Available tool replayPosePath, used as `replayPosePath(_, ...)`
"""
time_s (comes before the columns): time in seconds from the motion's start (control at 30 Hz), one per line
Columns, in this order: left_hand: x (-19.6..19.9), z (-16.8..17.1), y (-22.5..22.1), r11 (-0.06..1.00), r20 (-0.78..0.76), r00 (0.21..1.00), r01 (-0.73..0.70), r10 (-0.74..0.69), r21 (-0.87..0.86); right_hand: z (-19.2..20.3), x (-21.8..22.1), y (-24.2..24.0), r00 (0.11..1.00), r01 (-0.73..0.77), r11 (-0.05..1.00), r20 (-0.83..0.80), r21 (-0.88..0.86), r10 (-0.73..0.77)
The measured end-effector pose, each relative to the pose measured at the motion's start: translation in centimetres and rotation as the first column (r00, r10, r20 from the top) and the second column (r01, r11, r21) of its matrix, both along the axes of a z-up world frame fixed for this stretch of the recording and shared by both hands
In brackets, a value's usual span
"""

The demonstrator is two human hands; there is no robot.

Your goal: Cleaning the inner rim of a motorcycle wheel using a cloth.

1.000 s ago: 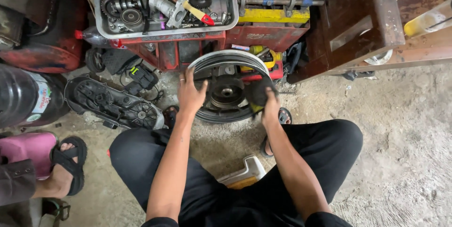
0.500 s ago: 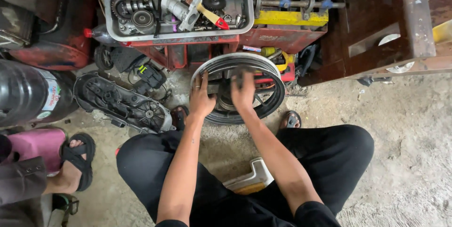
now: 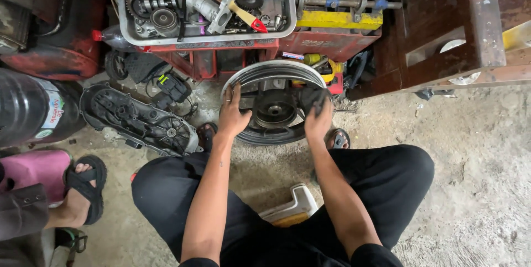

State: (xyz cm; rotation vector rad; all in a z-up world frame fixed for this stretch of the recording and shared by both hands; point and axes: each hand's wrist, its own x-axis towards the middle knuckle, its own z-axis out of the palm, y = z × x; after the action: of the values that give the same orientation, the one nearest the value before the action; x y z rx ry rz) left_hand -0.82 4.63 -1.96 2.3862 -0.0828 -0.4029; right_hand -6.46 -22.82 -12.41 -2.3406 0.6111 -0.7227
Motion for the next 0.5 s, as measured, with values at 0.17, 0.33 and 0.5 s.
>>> replayPosePath(0.17, 0.7, -1.4, 0.7, 0.997, -0.029, 1.0, 0.003, -0.006, -0.081, 1.5, 1.3, 1.1, 0.984, 0.18, 0.942, -0.063, 0.282, -0.169)
replayPosePath(0.33, 0.4, -0.1, 0.6, 0.994, -0.077, 0.997, -0.002, -0.007, -0.111, 7.5, 3.7, 6.6, 0.989, -0.057, 0.979, 0.142, 0.195, 0.03)
replayPosePath(0.5, 0.8, -0.9, 0.6, 0.994, -0.084, 0.996, -0.009, -0.001, -0.111, 7.0, 5.1, 10.5, 0.931, -0.355, 0.935, -0.092, -0.017, 0.352)
